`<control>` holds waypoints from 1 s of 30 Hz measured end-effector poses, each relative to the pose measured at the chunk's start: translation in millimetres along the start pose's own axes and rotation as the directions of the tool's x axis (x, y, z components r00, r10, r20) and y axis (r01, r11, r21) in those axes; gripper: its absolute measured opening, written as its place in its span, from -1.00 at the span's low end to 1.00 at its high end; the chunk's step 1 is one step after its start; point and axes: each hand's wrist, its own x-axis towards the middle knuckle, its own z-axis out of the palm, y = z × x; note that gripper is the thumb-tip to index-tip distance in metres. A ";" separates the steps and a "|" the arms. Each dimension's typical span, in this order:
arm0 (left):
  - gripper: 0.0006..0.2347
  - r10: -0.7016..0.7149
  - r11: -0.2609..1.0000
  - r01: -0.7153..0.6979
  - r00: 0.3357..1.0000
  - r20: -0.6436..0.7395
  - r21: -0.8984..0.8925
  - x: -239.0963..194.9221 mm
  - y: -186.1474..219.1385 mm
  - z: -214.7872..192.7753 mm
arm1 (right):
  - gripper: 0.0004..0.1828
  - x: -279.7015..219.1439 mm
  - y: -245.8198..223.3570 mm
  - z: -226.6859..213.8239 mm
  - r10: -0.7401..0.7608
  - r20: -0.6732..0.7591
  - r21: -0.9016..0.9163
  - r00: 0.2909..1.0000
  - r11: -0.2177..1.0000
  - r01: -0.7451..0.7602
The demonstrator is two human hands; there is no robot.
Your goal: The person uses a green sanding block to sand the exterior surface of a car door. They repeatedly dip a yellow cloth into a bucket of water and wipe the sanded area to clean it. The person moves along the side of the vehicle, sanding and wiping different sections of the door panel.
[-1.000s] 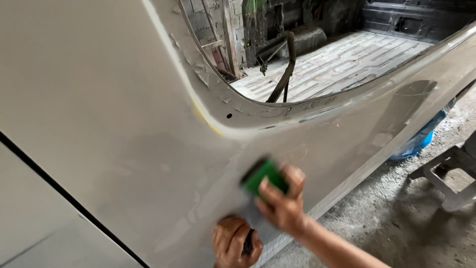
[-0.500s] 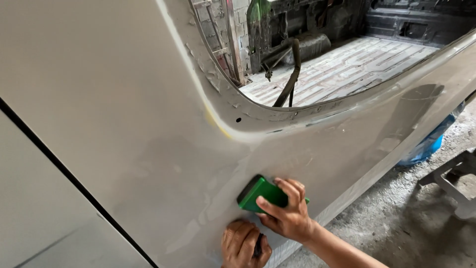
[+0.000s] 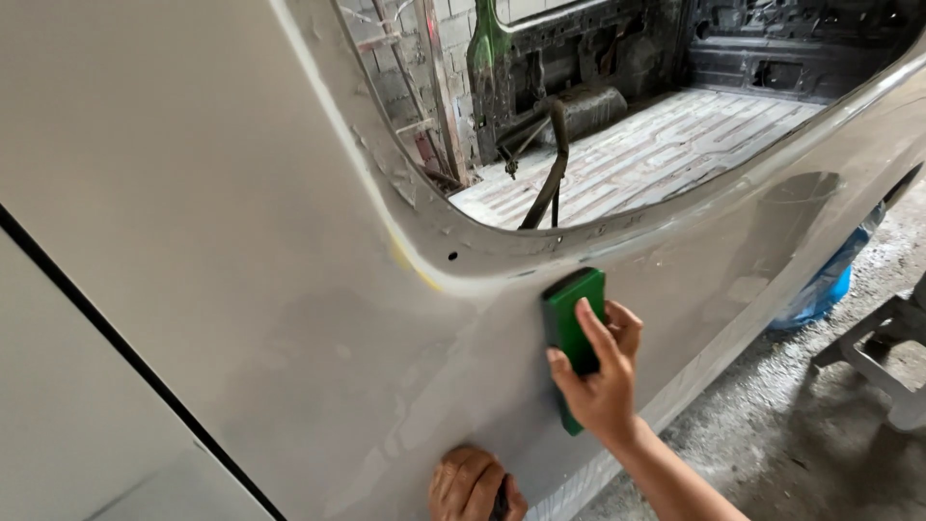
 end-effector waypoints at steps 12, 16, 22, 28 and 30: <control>-0.91 0.085 0.921 -0.064 0.996 -0.038 0.384 137.3 -5.9 13.1 | -0.24 39.0 -8.5 -39.0 0.123 0.150 -0.023 0.981 0.992 -0.121; -0.89 0.085 0.848 -0.091 0.996 0.036 0.523 166.8 6.7 25.2 | -0.25 25.5 11.9 -53.1 0.206 0.178 0.012 0.962 0.977 -0.212; -0.89 0.093 0.809 -0.077 0.996 0.002 0.583 183.8 5.3 41.3 | -0.25 27.0 26.5 -53.3 0.188 0.153 0.163 0.970 0.963 -0.213; -0.92 0.048 0.855 -0.087 0.995 0.088 0.511 189.8 5.4 44.5 | -0.26 27.5 15.6 -42.2 0.054 0.158 0.117 0.986 0.990 -0.073; -0.93 0.084 0.856 -0.086 0.996 0.025 0.509 187.1 4.1 46.4 | -0.25 20.4 45.1 -42.0 0.110 0.125 0.084 0.986 0.989 -0.121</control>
